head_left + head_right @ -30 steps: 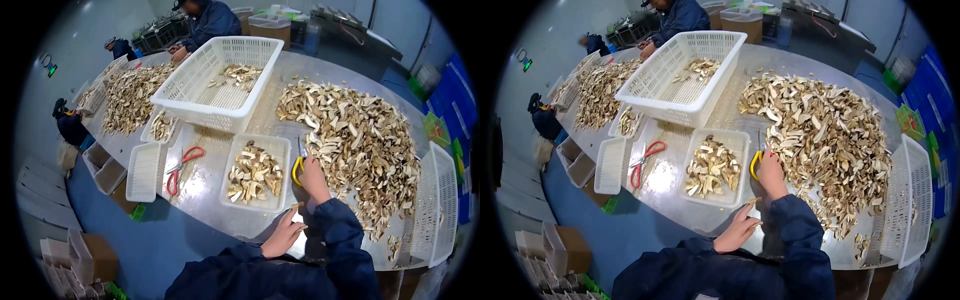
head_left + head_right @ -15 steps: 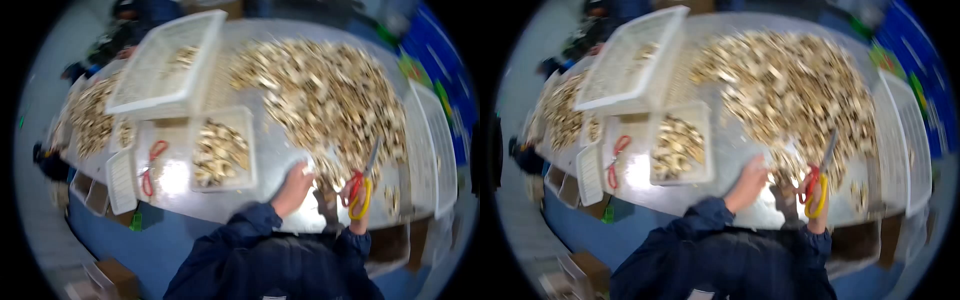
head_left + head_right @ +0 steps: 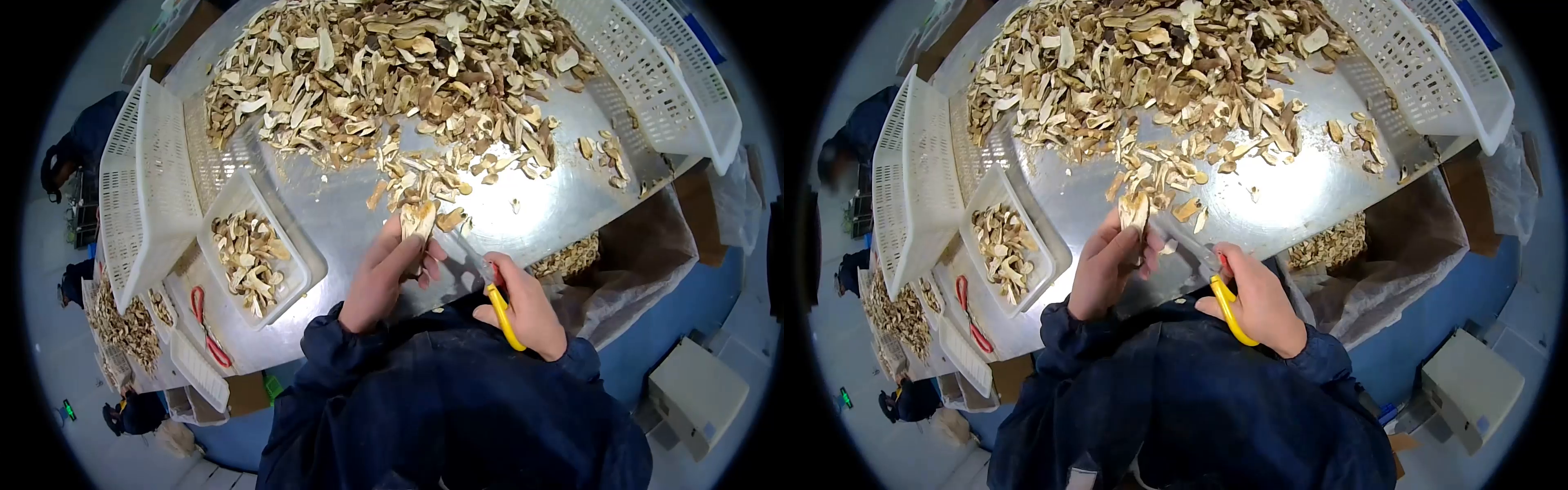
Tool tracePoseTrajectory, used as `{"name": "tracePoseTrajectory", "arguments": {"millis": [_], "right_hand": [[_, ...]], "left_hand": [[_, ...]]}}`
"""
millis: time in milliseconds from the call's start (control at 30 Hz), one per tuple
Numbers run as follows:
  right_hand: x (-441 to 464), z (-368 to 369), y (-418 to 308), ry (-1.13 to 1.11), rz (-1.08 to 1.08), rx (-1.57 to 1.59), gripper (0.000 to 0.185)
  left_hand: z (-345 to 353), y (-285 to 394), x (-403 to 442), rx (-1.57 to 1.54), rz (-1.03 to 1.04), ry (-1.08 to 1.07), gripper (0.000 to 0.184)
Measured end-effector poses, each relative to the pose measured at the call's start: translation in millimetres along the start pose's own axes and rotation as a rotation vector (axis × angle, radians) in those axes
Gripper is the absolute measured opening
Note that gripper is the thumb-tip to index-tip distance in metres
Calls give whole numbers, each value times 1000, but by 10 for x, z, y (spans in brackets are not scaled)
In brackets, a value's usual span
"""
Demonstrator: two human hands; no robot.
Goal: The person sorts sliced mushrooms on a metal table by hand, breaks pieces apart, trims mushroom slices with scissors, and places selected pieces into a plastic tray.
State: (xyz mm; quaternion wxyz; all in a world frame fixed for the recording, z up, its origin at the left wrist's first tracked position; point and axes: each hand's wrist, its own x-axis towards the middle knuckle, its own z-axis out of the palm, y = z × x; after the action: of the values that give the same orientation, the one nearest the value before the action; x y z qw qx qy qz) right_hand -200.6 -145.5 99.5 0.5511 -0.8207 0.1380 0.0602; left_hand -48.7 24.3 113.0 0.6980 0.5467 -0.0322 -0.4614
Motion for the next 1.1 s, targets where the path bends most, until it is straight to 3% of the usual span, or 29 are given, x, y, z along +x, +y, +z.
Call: {"name": "tracePoseTrajectory", "arguments": {"millis": [233, 500, 700, 833, 967, 1067, 1100], "right_hand": [[73, -148, -49, -93, -85, -137, 65], [38, 91, 198, -214, -75, -200, 46], [58, 91, 189, -224, -122, -201, 47], [93, 29, 66, -117, -285, -256, 49], [97, 22, 58, -183, -274, -309, 49], [112, 56, 26, -313, -203, -289, 47], [123, 103, 66, -327, -198, -241, 47]], "left_hand": [[-21, -46, -37, 307, -57, -52, 22], [-245, -123, -8, 300, -225, -112, 21], [-343, -174, -29, 270, -217, -90, 20], [-388, -96, -125, 284, -300, -183, 20], [-412, -83, -188, 257, -292, -268, 21], [-456, -58, -247, 313, -241, -235, 22], [-511, -39, -301, 352, -175, -135, 22]]}}
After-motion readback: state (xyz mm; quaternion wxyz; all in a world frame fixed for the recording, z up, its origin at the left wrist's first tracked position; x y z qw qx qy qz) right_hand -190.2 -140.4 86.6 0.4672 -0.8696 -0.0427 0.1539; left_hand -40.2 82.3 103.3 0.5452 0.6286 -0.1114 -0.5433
